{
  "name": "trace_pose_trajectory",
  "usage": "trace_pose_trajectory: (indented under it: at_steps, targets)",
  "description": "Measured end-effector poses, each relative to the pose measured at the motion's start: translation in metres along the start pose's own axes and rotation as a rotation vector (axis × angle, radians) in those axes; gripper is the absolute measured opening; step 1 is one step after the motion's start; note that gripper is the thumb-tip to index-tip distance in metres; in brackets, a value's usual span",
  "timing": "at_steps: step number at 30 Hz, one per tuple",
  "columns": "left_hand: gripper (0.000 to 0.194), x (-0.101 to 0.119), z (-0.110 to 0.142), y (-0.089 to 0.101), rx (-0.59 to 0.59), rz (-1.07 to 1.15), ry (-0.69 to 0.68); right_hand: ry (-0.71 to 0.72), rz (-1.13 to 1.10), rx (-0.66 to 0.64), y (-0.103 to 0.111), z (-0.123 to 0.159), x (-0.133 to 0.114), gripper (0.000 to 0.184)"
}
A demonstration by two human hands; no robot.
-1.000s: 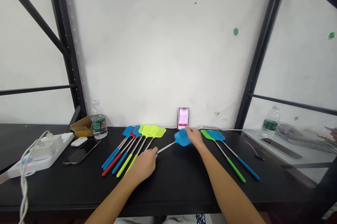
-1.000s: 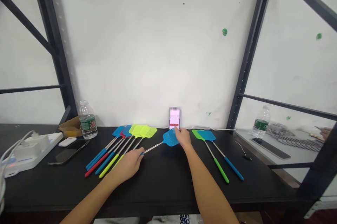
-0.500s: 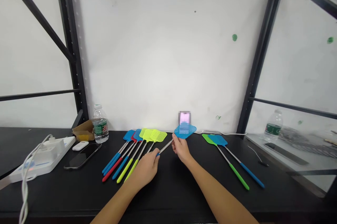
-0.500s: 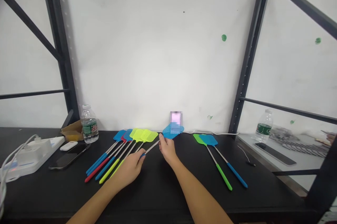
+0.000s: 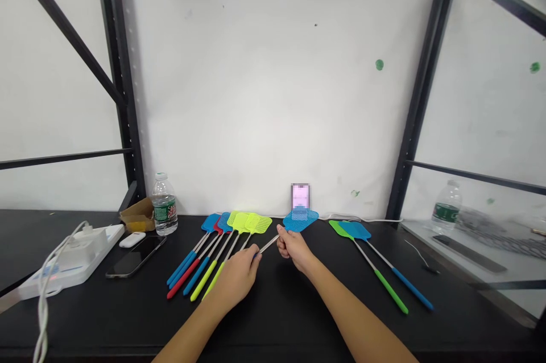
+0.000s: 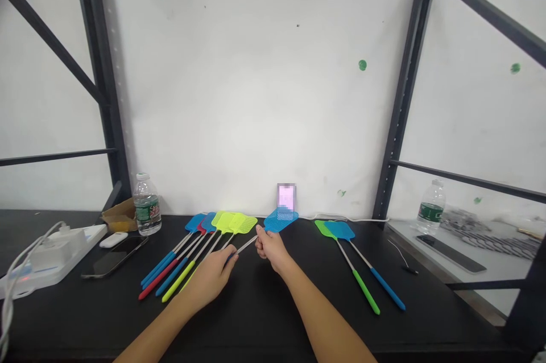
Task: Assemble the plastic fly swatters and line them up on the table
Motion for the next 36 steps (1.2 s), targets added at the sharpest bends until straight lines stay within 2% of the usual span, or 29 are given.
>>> trace_pose_trajectory:
  at_steps: [7, 13, 17, 22, 36]
  targets:
    - [0.027, 0.008, 0.001, 0.007, 0.002, -0.011, 0.003, 0.036, -0.042, 0.001, -0.003, 0.002, -0.004, 0.048]
    - [0.027, 0.006, -0.001, 0.004, 0.014, 0.015, -0.020, 0.048, -0.005, 0.042, -0.001, 0.001, -0.007, 0.044]
    - [0.026, 0.004, -0.002, 0.001, -0.015, 0.049, -0.013, 0.051, 0.023, 0.055, 0.005, 0.003, -0.007, 0.043]
    - [0.029, 0.009, -0.002, 0.000, -0.075, 0.118, -0.095, 0.049, 0.023, 0.060, 0.015, 0.008, -0.005, 0.043]
    - [0.033, 0.010, 0.000, 0.000, -0.093, 0.006, -0.023, 0.040, 0.003, 0.088, 0.029, 0.006, -0.014, 0.039]
Point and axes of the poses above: each hand's wrist, its own z-axis away from the middle knuckle, its own y-axis out of the back of the hand, x = y × z, the point moved 4 cm from there along -z, towards the middle knuckle, and after that the axes turned 6 degrees about z, right-handed, at the moved point
